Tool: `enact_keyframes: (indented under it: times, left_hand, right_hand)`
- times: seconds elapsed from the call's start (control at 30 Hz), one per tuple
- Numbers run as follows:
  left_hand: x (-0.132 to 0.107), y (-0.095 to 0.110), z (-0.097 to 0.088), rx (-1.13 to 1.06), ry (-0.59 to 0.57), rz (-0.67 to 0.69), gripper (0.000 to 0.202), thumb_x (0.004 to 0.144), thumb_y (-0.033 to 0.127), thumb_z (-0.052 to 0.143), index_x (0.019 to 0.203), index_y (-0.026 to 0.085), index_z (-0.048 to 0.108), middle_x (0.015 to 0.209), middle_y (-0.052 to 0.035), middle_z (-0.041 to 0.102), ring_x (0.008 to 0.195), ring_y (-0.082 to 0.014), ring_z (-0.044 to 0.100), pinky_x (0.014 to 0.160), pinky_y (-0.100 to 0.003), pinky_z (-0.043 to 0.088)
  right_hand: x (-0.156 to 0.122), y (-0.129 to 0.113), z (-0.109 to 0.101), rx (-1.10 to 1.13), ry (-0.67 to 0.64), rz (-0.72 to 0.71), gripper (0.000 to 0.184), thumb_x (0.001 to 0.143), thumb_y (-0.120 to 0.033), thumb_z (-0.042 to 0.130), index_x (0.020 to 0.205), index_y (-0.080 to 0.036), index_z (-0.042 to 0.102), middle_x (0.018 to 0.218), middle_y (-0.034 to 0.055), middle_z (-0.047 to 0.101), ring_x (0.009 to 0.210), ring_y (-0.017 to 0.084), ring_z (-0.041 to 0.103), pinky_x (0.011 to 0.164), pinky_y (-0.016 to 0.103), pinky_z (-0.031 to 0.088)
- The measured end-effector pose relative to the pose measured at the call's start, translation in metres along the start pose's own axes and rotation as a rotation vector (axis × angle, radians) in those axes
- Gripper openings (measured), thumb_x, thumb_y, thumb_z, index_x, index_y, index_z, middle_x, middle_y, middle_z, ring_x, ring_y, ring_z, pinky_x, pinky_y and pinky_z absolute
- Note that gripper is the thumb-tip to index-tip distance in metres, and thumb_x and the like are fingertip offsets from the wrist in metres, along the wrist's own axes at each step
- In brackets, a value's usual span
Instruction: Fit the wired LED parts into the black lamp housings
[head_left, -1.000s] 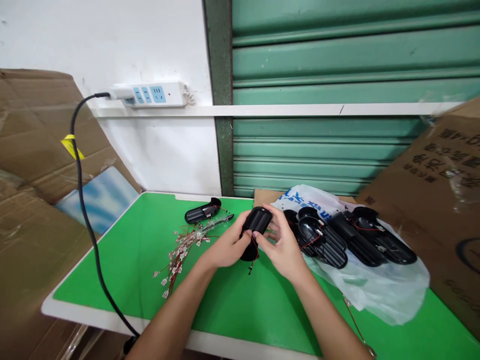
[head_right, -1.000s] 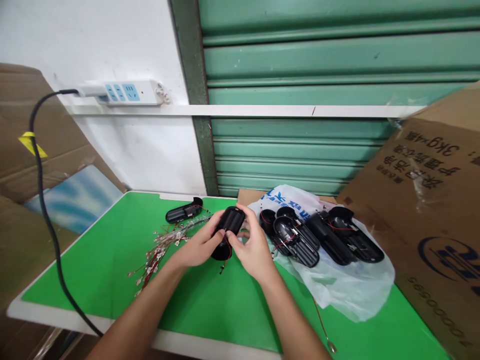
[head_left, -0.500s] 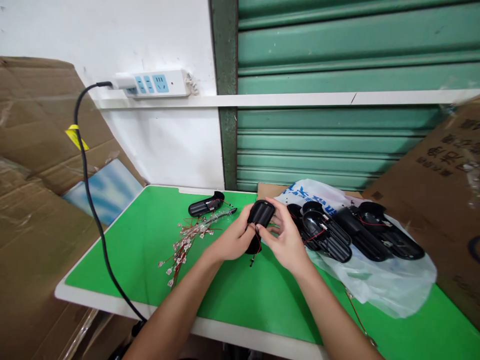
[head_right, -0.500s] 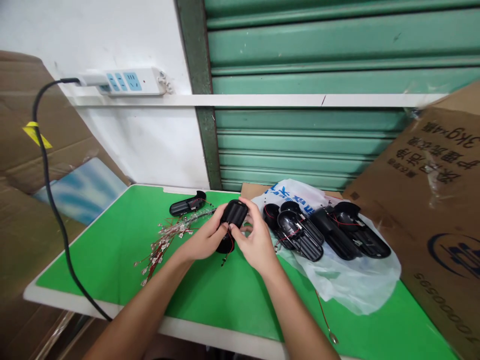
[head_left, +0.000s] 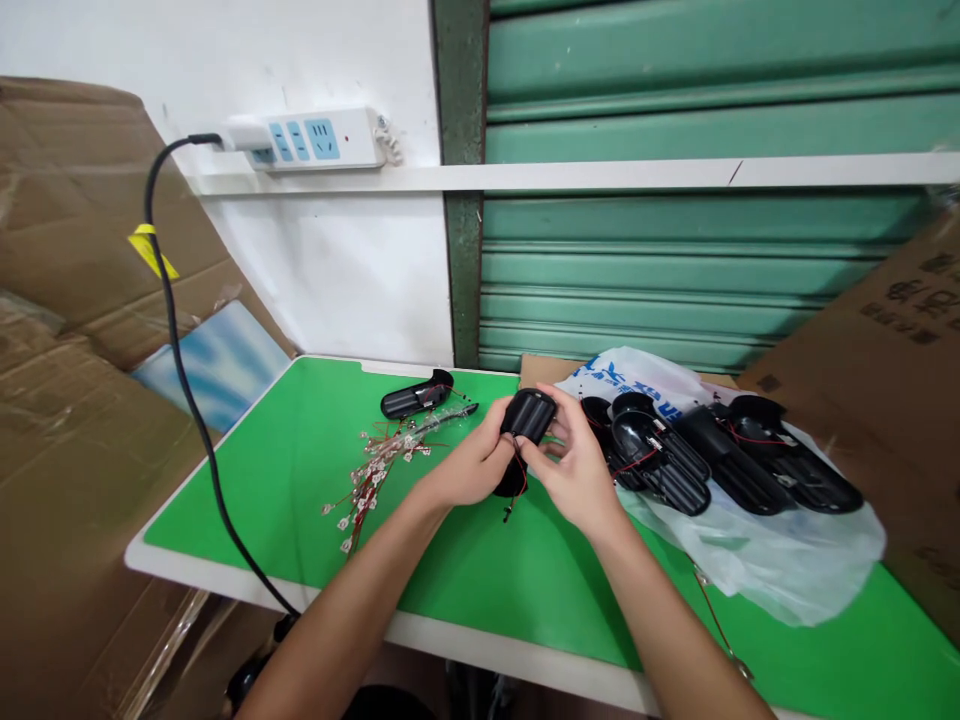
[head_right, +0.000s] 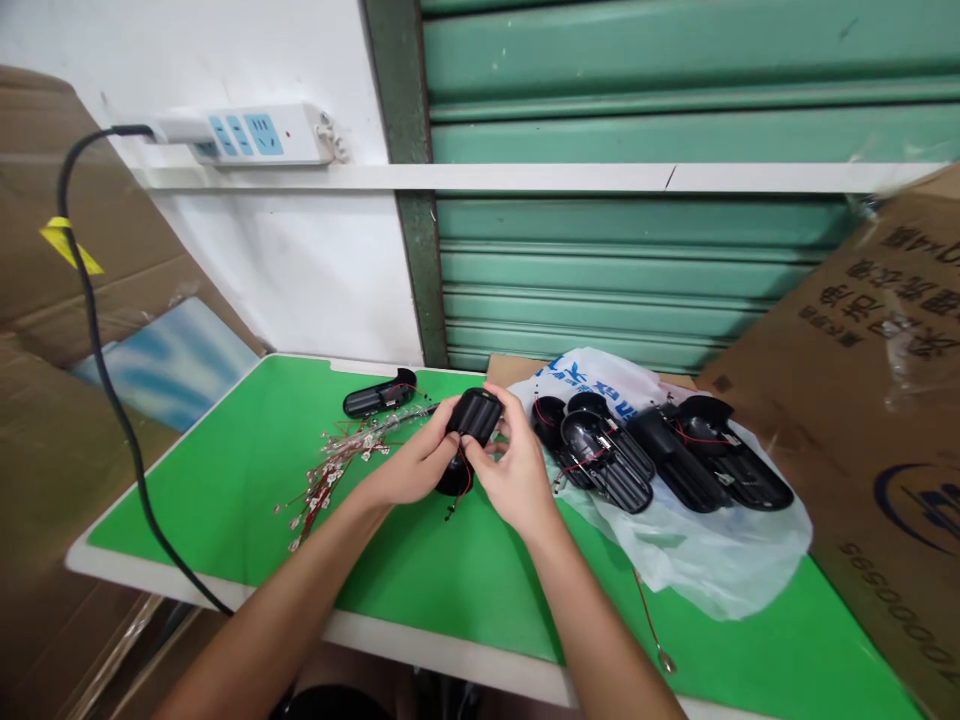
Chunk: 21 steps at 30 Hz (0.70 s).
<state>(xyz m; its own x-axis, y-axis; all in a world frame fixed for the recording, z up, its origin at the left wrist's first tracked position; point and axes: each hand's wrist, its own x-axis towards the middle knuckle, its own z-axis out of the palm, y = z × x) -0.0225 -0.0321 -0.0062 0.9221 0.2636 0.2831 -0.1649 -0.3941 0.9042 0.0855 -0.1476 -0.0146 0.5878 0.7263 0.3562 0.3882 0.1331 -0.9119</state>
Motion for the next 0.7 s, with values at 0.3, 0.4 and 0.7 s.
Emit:
enact_keyframes:
  times: [0.3, 0.4, 0.7]
  left_hand:
    - [0.002, -0.001, 0.002, -0.105, 0.034, -0.082, 0.053, 0.09, 0.02, 0.037, 0.142, 0.009, 0.035, 0.143, -0.0152, 0.049, 0.129, -0.023, 0.049, 0.114, -0.036, 0.037]
    - [0.005, -0.003, -0.003, -0.23, 0.031, -0.146, 0.055, 0.086, 0.022, 0.039, 0.14, 0.012, 0.04, 0.144, -0.0115, 0.049, 0.132, -0.025, 0.046, 0.114, -0.038, 0.036]
    - [0.002, -0.003, -0.007, -0.246, -0.03, -0.132, 0.058, 0.098, 0.028, 0.039, 0.153, 0.012, 0.031, 0.157, -0.0115, 0.04, 0.145, -0.0235, 0.036, 0.119, -0.034, 0.031]
  right_hand:
    - [0.0, 0.001, -0.001, -0.022, -0.027, 0.003, 0.062, 0.085, -0.028, 0.064, 0.143, -0.023, 0.041, 0.138, 0.014, 0.056, 0.11, 0.022, 0.066, 0.069, 0.026, 0.055]
    - [0.0, 0.002, -0.003, 0.009, -0.071, 0.005, 0.067, 0.089, -0.031, 0.063, 0.15, -0.024, 0.036, 0.142, 0.0144, 0.055, 0.116, 0.023, 0.064, 0.08, 0.032, 0.057]
    - [0.0, 0.004, -0.003, 0.119, -0.02, 0.065, 0.062, 0.09, -0.036, 0.065, 0.147, -0.023, 0.044, 0.141, 0.0133, 0.057, 0.117, 0.023, 0.064, 0.088, 0.035, 0.058]
